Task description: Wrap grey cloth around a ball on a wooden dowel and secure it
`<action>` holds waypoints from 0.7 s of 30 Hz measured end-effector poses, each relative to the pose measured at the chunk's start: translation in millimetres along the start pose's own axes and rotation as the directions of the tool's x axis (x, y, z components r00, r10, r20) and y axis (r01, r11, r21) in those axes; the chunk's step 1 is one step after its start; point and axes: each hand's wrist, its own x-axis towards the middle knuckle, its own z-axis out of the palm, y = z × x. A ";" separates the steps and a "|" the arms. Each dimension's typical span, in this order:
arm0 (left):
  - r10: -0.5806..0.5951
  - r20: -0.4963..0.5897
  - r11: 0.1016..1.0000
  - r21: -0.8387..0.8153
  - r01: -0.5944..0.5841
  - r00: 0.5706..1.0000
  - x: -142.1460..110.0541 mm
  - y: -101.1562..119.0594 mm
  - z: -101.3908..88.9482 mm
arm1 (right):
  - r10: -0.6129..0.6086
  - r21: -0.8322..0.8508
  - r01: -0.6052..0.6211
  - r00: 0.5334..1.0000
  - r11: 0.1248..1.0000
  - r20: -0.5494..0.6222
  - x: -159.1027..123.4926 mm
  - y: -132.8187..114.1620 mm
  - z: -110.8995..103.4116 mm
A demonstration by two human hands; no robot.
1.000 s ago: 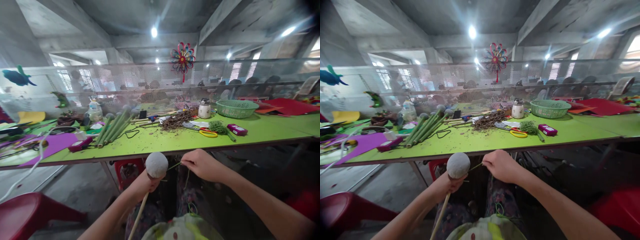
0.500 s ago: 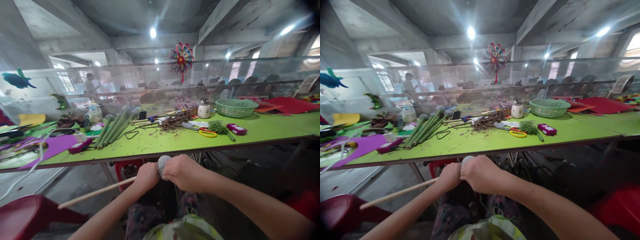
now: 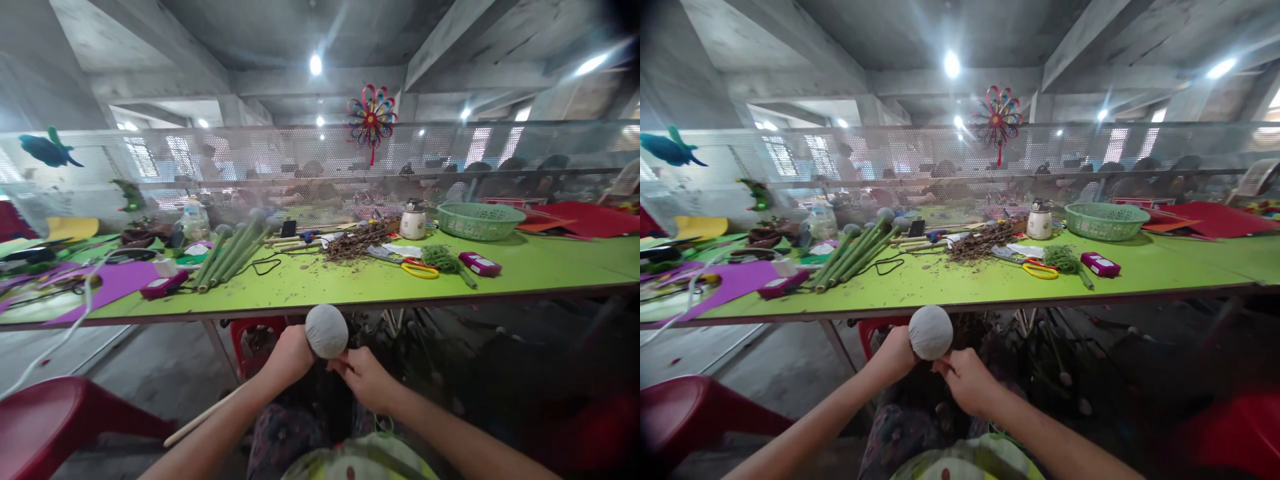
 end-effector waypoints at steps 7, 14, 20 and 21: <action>-0.045 0.012 0.958 0.283 0.040 0.999 16.8 -9.9 21.3 | -0.006 -0.521 0.004 1.000 0.854 -0.003 -5.5 -37.0 8.8; -0.024 0.022 0.926 0.378 0.014 0.999 12.6 -10.3 27.4 | -0.011 -0.761 0.223 0.962 0.609 0.273 18.4 -65.1 -34.4; 0.136 0.097 0.904 0.395 -0.163 0.986 -13.5 5.0 27.7 | -0.114 -0.593 0.312 0.931 0.742 0.347 41.7 -59.7 -70.0; 0.175 0.108 0.908 0.365 -0.203 0.979 -19.4 7.9 27.6 | -0.121 -0.479 0.288 0.930 0.829 0.348 44.9 -51.6 -72.8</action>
